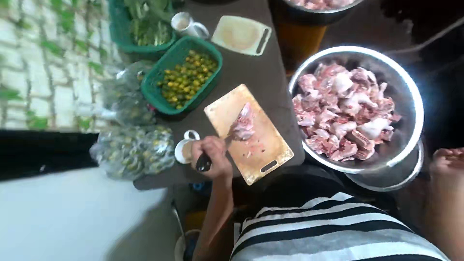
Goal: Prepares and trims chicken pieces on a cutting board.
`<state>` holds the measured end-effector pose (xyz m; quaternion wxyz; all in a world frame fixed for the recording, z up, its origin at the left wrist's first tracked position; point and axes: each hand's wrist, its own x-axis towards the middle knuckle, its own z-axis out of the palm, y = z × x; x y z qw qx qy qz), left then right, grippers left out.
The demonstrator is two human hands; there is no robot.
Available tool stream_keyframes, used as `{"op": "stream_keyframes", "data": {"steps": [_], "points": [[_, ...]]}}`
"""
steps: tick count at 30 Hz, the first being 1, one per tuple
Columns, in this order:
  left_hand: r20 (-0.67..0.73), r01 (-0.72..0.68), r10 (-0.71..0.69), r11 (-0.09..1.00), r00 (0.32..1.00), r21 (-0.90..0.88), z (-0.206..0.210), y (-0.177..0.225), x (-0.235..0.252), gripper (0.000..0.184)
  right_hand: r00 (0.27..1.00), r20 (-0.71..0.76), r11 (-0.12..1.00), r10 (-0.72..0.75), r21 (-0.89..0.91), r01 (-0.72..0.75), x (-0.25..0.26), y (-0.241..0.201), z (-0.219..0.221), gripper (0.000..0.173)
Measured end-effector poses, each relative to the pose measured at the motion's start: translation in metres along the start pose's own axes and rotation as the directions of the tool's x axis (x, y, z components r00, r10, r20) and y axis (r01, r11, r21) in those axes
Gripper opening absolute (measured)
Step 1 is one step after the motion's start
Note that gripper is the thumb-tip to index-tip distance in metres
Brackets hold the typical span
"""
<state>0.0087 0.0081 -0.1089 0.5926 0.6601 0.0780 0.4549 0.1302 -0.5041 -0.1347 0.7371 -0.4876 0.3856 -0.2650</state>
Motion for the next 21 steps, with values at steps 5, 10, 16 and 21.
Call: {"op": "stream_keyframes", "data": {"steps": [5,10,16,21], "points": [[-0.108,0.075,-0.074,0.997,0.991,0.007,-0.007,-0.015,-0.017,0.029,0.817,0.565,0.774,0.115,-0.567,0.283,-0.102,0.083,0.072,0.037],[-0.094,0.049,-0.045,0.998,0.994,0.030,-0.006,-0.018,-0.021,0.031,-0.073,0.952,0.551,0.296,-0.108,0.827,-0.211,0.152,0.136,0.027],[-0.147,0.032,-0.025,0.998,0.989,0.047,-0.001,-0.021,-0.019,0.033,-0.645,0.648,0.358,0.404,0.537,0.764,-0.284,0.219,0.182,0.055],[-0.221,0.062,-0.057,0.998,0.974,0.014,-0.007,-0.018,-0.023,0.034,-0.773,0.575,0.389,0.267,0.670,0.633,-0.287,0.240,0.222,0.031]]}}
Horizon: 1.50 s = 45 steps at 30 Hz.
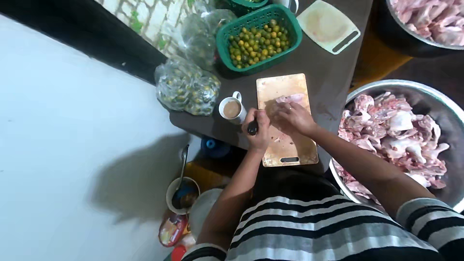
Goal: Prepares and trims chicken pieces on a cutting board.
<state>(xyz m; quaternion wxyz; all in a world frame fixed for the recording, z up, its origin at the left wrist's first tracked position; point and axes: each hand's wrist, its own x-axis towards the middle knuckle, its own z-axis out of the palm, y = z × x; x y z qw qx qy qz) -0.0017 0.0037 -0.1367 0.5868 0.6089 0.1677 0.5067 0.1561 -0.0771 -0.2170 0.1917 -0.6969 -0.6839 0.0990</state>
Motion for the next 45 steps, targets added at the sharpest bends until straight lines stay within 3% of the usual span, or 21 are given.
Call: {"op": "stream_keyframes", "data": {"steps": [5,7,10,12,13,15,16,18,20,22,25,27,31,34,37,40,45], "points": [[-0.097,-0.025,0.016,0.996,0.995,-0.089,-0.009,0.002,-0.002,0.031,0.971,-0.098,0.965,0.220,0.166,-0.202,0.013,-0.003,-0.026,0.026],[-0.123,-0.023,0.011,0.995,0.992,-0.093,-0.010,0.003,-0.006,0.032,0.919,-0.083,0.888,0.386,0.305,-0.345,0.019,-0.016,-0.046,0.033],[-0.167,-0.013,-0.004,0.995,0.986,-0.100,-0.010,0.003,-0.009,0.031,0.800,-0.239,0.765,0.550,0.528,-0.368,0.027,-0.009,-0.048,0.034],[-0.189,-0.015,-0.004,0.995,0.982,-0.097,-0.008,0.006,-0.010,0.031,0.677,-0.243,0.565,0.695,0.767,-0.304,0.032,-0.006,-0.050,0.033],[-0.190,-0.021,0.004,0.996,0.982,-0.088,-0.007,0.009,-0.010,0.031,0.623,-0.186,0.403,0.760,0.886,-0.228,0.034,-0.006,-0.050,0.031],[-0.181,-0.037,0.025,0.997,0.983,-0.061,-0.007,0.014,-0.012,0.031,0.565,-0.015,0.090,0.825,0.990,-0.105,0.031,-0.009,-0.048,0.029],[-0.172,-0.048,0.039,0.998,0.984,-0.046,-0.008,0.016,-0.012,0.031,0.554,0.057,0.032,0.831,0.988,-0.150,0.025,-0.009,-0.043,0.032],[-0.152,-0.058,0.055,0.998,0.987,-0.019,-0.008,0.020,-0.013,0.032,0.559,0.137,0.167,0.818,0.873,-0.458,0.006,-0.002,-0.025,0.039],[-0.124,-0.068,0.068,0.998,0.990,0.001,-0.009,0.020,-0.014,0.032,0.542,0.180,0.350,0.821,0.591,-0.727,-0.007,0.001,-0.015,0.045],[-0.098,-0.069,0.071,0.997,0.993,0.019,-0.008,0.018,-0.015,0.033,0.532,0.171,0.433,0.829,0.405,-0.805,-0.013,-0.007,-0.017,0.045],[-0.089,-0.056,0.059,0.998,0.994,0.032,-0.005,0.018,-0.018,0.034,0.602,-0.015,0.550,0.798,0.426,-0.718,-0.019,-0.006,-0.013,0.048],[-0.083,-0.045,0.048,0.998,0.995,0.032,-0.002,0.018,-0.019,0.035,0.666,-0.113,0.630,0.737,0.471,-0.617,-0.025,0.001,-0.010,0.041],[-0.063,-0.041,0.042,0.999,0.997,0.018,0.003,0.024,-0.018,0.034,0.829,-0.125,0.777,0.545,0.447,-0.443,-0.039,0.004,-0.006,0.022],[-0.057,-0.122,0.119,0.991,0.991,-0.055,0.010,0.033,-0.010,0.033,0.909,-0.144,0.845,0.391,0.448,-0.293,-0.055,-0.008,-0.001,0.018],[-0.041,-0.208,0.204,0.971,0.978,-0.121,0.020,0.039,0.002,0.033,0.931,-0.046,0.841,0.361,0.448,-0.304,-0.071,-0.018,0.005,0.023],[0.026,-0.224,0.229,0.965,0.973,-0.139,0.031,0.032,0.011,0.034,0.939,-0.049,0.866,0.340,0.405,-0.292,-0.085,-0.019,0.018,0.026],[0.124,-0.204,0.211,0.977,0.970,-0.067,0.042,0.004,0.013,0.036,0.858,-0.146,0.809,0.492,0.441,-0.389,-0.095,-0.024,0.025,0.021]]}}
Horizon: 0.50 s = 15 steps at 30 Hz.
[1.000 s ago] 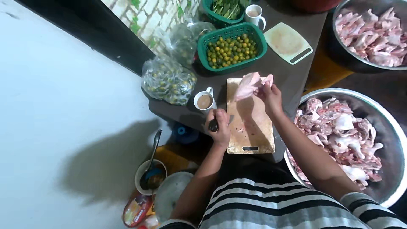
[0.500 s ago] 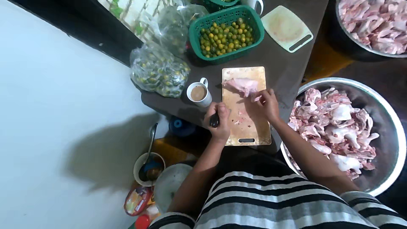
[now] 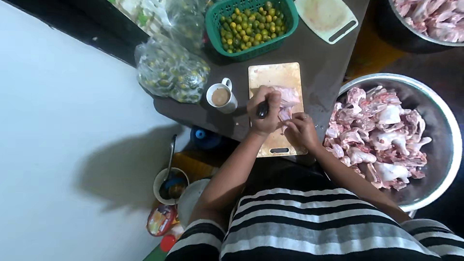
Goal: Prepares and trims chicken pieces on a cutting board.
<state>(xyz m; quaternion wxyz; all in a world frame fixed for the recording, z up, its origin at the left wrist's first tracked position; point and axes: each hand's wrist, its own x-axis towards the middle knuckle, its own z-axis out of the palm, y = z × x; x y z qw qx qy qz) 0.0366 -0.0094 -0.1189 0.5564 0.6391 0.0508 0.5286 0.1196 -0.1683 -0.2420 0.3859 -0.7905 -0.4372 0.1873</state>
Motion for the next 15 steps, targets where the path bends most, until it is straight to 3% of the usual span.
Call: {"op": "stream_keyframes", "data": {"steps": [3,6,8,12,15], "points": [[0.015,-0.003,0.003,1.000,1.000,0.006,0.002,-0.008,-0.005,0.032,0.995,-0.062,0.997,0.072,0.012,-0.072,-0.001,-0.005,0.004,0.015],[0.011,0.022,-0.022,0.999,1.000,0.043,0.002,-0.014,-0.006,0.033,0.995,-0.020,0.994,0.103,-0.036,-0.103,0.001,-0.004,0.003,0.029],[0.007,0.058,-0.058,0.998,0.998,0.030,0.001,-0.017,-0.006,0.032,0.999,0.015,0.997,0.052,-0.055,-0.051,0.002,0.002,0.000,0.033],[-0.045,0.144,-0.146,0.989,0.988,-0.032,-0.003,-0.024,-0.002,0.032,0.987,0.136,0.996,-0.087,0.024,0.085,0.015,0.020,-0.015,0.022],[-0.065,0.195,-0.199,0.979,0.978,-0.062,-0.006,-0.025,0.005,0.032,0.950,0.277,0.983,-0.146,-0.068,0.170,0.031,0.020,-0.026,0.021]]}}
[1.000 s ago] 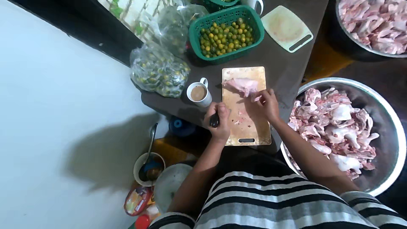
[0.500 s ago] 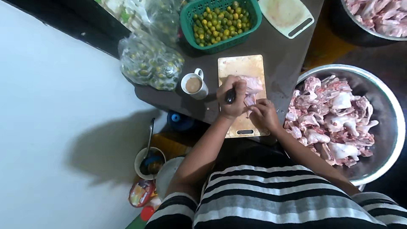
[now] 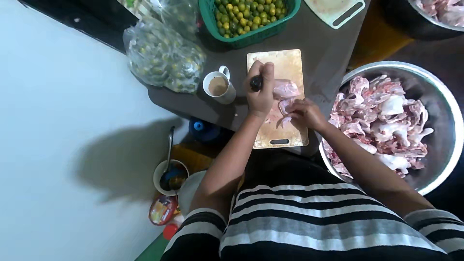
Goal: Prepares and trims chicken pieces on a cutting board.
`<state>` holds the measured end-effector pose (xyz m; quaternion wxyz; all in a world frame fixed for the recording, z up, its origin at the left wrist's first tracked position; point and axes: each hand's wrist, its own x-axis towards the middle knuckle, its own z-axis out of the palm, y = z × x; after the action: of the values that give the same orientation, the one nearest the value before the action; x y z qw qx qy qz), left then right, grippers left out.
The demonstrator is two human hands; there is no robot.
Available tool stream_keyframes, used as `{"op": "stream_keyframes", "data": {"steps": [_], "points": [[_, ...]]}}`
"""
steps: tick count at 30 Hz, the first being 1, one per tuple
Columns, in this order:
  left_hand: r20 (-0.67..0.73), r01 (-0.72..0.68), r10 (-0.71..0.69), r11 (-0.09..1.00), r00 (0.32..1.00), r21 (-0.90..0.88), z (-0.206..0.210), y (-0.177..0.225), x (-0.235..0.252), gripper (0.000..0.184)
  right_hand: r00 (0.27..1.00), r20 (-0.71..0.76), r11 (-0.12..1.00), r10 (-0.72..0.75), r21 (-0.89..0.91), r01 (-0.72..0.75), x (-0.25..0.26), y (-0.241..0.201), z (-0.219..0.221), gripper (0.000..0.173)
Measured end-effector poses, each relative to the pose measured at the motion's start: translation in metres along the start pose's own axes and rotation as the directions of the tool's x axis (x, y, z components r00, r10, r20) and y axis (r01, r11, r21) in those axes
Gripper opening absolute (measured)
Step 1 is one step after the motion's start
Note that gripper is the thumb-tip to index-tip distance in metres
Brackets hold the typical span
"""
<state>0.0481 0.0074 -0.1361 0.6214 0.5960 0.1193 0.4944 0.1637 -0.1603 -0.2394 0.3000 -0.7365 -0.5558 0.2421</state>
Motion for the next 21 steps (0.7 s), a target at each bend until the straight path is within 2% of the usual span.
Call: {"op": "stream_keyframes", "data": {"steps": [3,5,7,9,11,15,17,21], "points": [[-0.010,0.018,-0.018,1.000,1.000,-0.025,0.004,0.000,0.006,0.031,0.989,0.142,0.988,-0.032,-0.146,0.053,0.015,-0.014,-0.010,0.019],[-0.006,0.030,-0.030,0.999,1.000,-0.019,0.005,0.002,0.008,0.031,0.966,0.208,0.959,-0.154,-0.205,0.197,0.021,-0.016,-0.016,0.018],[0.005,0.041,-0.041,0.999,0.999,-0.017,0.005,0.003,0.008,0.030,0.901,0.280,0.886,-0.331,-0.235,0.399,0.025,-0.010,-0.026,0.019],[0.011,0.053,-0.053,0.998,0.999,-0.018,0.004,0.004,0.006,0.030,0.819,0.347,0.815,-0.457,-0.205,0.542,0.027,-0.002,-0.037,0.022],[0.003,0.064,-0.064,0.998,0.998,-0.023,0.004,0.004,0.006,0.030,0.757,0.375,0.767,-0.535,-0.160,0.621,0.029,0.007,-0.042,0.018],[-0.023,0.071,-0.071,0.997,0.997,-0.019,0.004,0.006,0.004,0.030,0.697,0.370,0.697,-0.614,-0.160,0.699,0.037,-0.003,-0.034,0.023],[-0.034,0.053,-0.053,0.999,0.998,-0.009,0.002,0.012,0.004,0.030,0.705,0.313,0.682,-0.636,-0.199,0.703,0.040,-0.010,-0.023,0.022],[-0.082,-0.012,0.009,0.999,0.997,-0.040,-0.004,0.033,0.002,0.030,0.809,0.246,0.710,-0.534,-0.390,0.587,0.043,-0.019,-0.006,0.022]]}}
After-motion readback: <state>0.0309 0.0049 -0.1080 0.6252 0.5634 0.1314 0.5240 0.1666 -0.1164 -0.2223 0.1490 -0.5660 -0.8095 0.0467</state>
